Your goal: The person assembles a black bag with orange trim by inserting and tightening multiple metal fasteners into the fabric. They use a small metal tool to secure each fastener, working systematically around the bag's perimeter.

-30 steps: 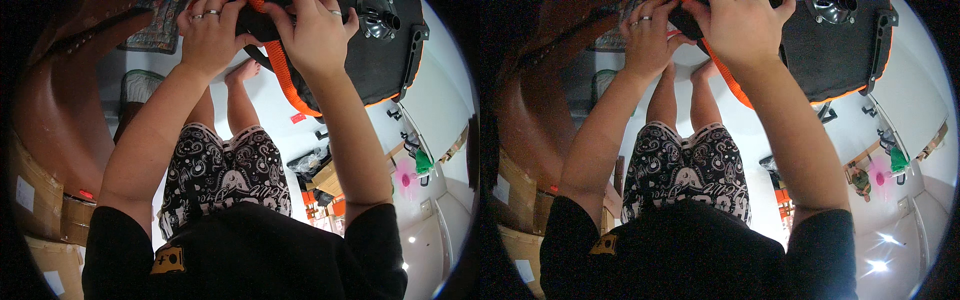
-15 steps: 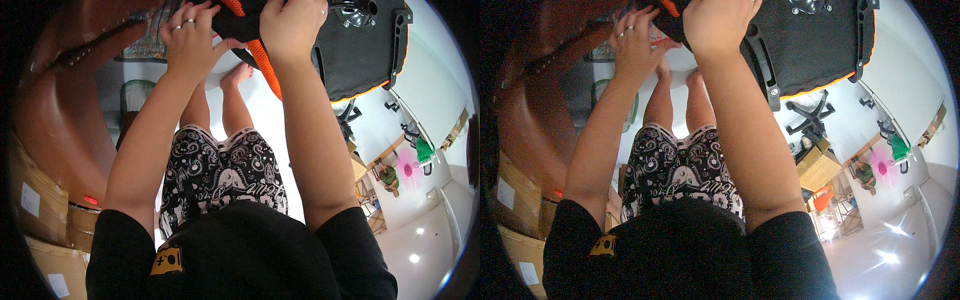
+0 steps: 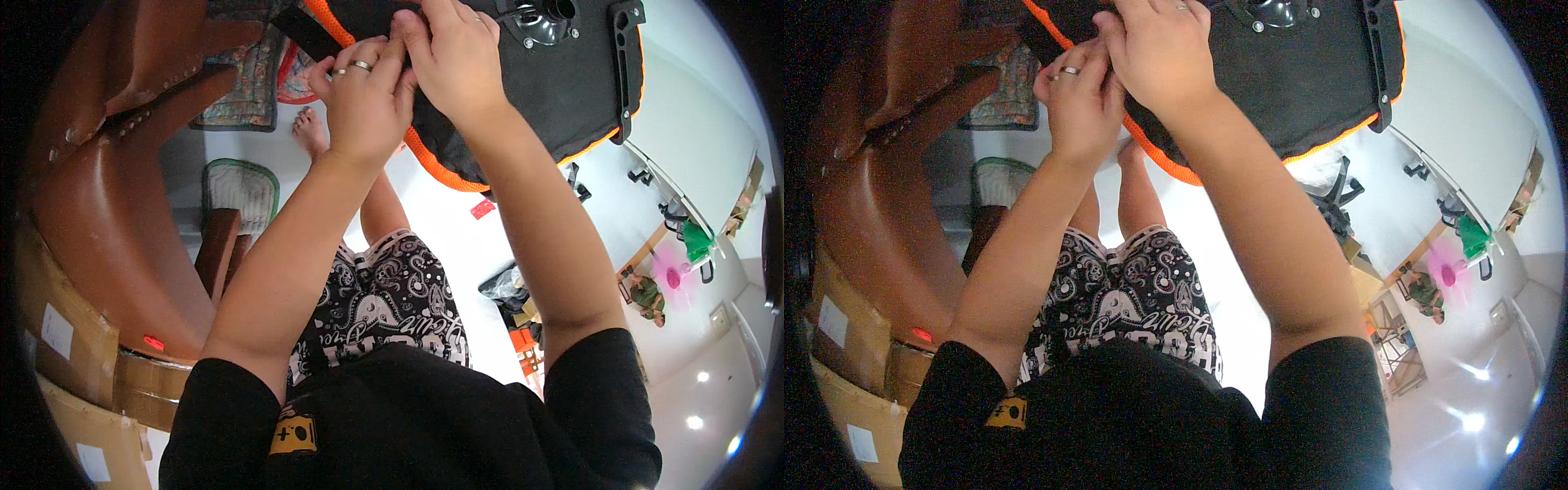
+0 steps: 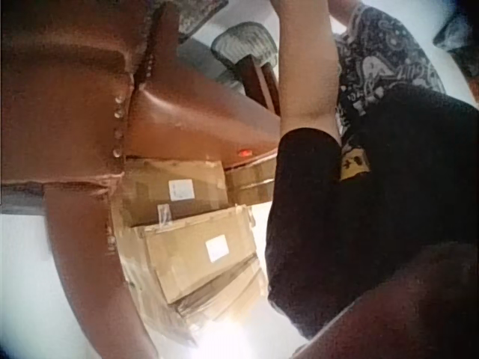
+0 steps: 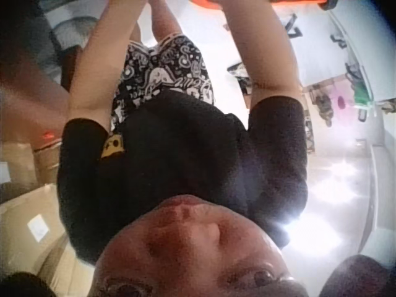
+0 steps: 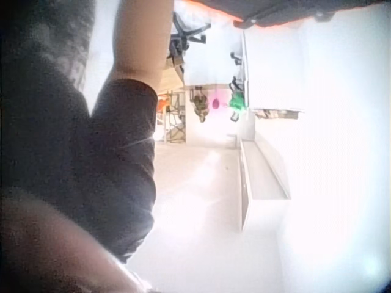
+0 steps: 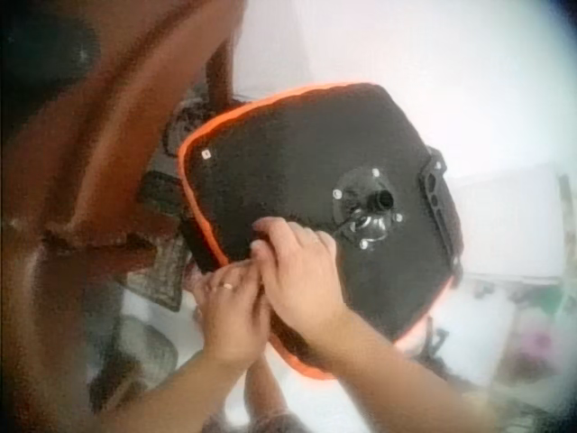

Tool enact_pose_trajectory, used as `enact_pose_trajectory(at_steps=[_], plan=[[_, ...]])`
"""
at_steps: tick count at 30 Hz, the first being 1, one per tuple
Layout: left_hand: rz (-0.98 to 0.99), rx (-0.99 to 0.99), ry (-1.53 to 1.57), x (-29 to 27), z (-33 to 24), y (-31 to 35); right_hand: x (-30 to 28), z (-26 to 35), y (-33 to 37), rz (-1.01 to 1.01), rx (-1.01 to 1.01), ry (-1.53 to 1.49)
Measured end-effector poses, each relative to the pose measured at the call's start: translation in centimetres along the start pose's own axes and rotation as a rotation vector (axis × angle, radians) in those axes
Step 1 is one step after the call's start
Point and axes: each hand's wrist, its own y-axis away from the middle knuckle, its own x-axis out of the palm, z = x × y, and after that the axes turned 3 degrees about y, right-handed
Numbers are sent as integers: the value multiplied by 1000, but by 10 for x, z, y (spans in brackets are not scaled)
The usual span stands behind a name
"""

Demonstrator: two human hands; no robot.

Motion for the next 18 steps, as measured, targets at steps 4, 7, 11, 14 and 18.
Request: enact_pose_trajectory(at_steps=[4,7,11,14,18], plan=[[-53,-70,85,-4,2,-4,-20,-12,1,314,-96,-83],[-11,-170,116,-9,-8,-9,3,-36,21,120,-239,12],[-34,-153,58,-9,-6,-11,9,-22,35,-25,-209,26],[-31,-115,49,-13,2,-9,6,-23,58,-128,-32,90],[-19,34,0,-23,8,-14,13,-42,77,-208,140,6]])
